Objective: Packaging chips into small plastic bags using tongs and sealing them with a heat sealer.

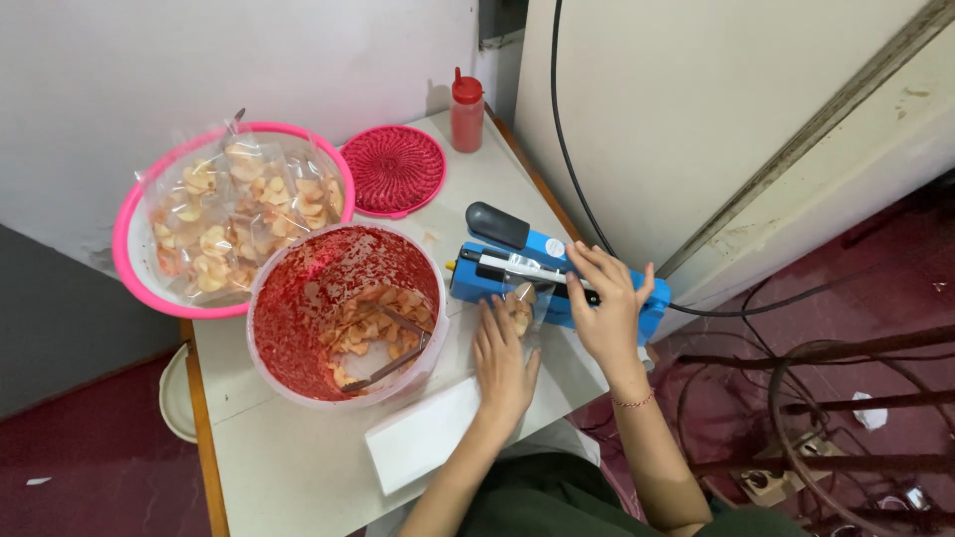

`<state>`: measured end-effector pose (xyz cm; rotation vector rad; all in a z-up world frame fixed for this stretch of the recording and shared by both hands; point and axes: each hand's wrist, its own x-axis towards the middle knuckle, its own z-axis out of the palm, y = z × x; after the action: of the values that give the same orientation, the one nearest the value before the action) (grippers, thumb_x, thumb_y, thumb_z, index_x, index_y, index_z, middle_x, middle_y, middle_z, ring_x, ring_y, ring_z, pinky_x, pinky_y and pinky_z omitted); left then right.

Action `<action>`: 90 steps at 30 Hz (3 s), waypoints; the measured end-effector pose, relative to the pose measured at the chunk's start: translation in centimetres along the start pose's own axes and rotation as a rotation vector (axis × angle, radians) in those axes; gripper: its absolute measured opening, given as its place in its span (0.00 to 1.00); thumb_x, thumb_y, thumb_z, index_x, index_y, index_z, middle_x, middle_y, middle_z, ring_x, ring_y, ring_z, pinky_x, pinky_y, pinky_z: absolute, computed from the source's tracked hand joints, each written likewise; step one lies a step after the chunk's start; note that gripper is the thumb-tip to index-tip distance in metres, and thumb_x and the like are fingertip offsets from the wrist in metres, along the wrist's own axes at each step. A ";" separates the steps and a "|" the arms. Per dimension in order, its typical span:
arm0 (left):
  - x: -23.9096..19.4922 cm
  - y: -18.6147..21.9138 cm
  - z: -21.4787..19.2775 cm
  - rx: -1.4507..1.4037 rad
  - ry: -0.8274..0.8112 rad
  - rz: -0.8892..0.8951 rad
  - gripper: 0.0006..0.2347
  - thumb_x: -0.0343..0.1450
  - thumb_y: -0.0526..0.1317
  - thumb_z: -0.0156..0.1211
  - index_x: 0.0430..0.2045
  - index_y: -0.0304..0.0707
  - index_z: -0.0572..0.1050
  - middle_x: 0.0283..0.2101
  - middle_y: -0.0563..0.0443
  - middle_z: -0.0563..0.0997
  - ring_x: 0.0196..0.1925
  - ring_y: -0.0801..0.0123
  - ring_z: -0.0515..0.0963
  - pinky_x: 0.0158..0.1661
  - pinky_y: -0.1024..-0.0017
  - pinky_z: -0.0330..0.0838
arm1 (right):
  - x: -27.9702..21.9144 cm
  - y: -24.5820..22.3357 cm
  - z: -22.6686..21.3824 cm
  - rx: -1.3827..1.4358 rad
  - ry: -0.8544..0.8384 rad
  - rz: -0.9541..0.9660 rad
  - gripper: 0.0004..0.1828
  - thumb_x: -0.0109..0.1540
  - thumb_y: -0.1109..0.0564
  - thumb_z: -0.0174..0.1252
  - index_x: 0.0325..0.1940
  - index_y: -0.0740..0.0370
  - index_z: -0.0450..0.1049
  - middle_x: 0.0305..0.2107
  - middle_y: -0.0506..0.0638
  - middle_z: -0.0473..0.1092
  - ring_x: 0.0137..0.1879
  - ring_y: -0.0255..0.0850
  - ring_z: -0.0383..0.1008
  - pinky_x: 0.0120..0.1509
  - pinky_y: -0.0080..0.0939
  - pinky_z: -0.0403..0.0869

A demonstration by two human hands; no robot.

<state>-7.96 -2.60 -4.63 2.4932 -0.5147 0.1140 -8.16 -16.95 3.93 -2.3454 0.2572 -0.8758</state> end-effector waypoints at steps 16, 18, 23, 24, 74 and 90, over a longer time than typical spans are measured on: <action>0.2 1.5 -6.1 -0.583 -0.001 -0.014 0.31 0.67 0.33 0.60 0.66 0.19 0.58 0.53 0.25 0.71 0.57 0.33 0.73 0.56 0.50 0.69 | -0.2 -0.8 -1.9 0.248 0.023 0.012 0.17 0.68 0.59 0.58 0.61 0.46 0.78 0.61 0.46 0.73 0.73 0.44 0.64 0.82 0.62 0.24; 0.4 0.9 -5.4 -0.625 0.018 -0.034 0.30 0.67 0.35 0.61 0.65 0.22 0.60 0.53 0.26 0.72 0.59 0.32 0.73 0.59 0.51 0.67 | 0.0 -0.5 -2.0 0.263 -0.001 0.015 0.17 0.68 0.60 0.59 0.61 0.49 0.78 0.61 0.49 0.73 0.73 0.46 0.65 0.82 0.62 0.27; -1.0 -0.5 -4.7 -1.072 -0.126 -0.127 0.24 0.73 0.41 0.54 0.64 0.26 0.64 0.50 0.30 0.76 0.50 0.51 0.73 0.52 0.62 0.68 | -0.1 -0.6 -2.2 0.272 0.006 -0.011 0.17 0.68 0.61 0.59 0.61 0.50 0.78 0.60 0.49 0.73 0.73 0.46 0.64 0.83 0.61 0.29; -1.4 -0.8 -4.5 -1.324 -0.231 -0.175 0.23 0.76 0.46 0.49 0.63 0.29 0.66 0.46 0.37 0.79 0.39 0.68 0.72 0.44 0.71 0.68 | -0.1 -0.6 -2.2 0.282 0.025 -0.032 0.17 0.68 0.61 0.59 0.61 0.50 0.78 0.60 0.49 0.73 0.73 0.46 0.64 0.83 0.60 0.32; -7.3 -3.6 -24.9 -0.978 0.372 -0.066 0.15 0.66 0.36 0.71 0.45 0.29 0.81 0.44 0.39 0.88 0.39 0.65 0.91 0.43 0.76 0.88 | 0.7 -15.0 -0.4 0.716 -0.325 -0.427 0.39 0.58 0.59 0.71 0.71 0.64 0.63 0.37 0.53 0.82 0.44 0.36 0.85 0.63 0.38 0.81; 15.8 -18.7 -31.5 -0.277 0.412 0.133 0.13 0.74 0.34 0.60 0.52 0.27 0.75 0.46 0.26 0.81 0.50 0.33 0.81 0.50 0.46 0.77 | 21.8 -23.6 19.9 0.621 -0.486 -0.527 0.21 0.63 0.69 0.61 0.61 0.65 0.75 0.41 0.68 0.76 0.44 0.65 0.80 0.39 0.54 0.83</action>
<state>14.87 23.95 14.53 2.0877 -0.4823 0.5567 20.62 3.08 18.06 -1.9525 -0.7558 -0.4742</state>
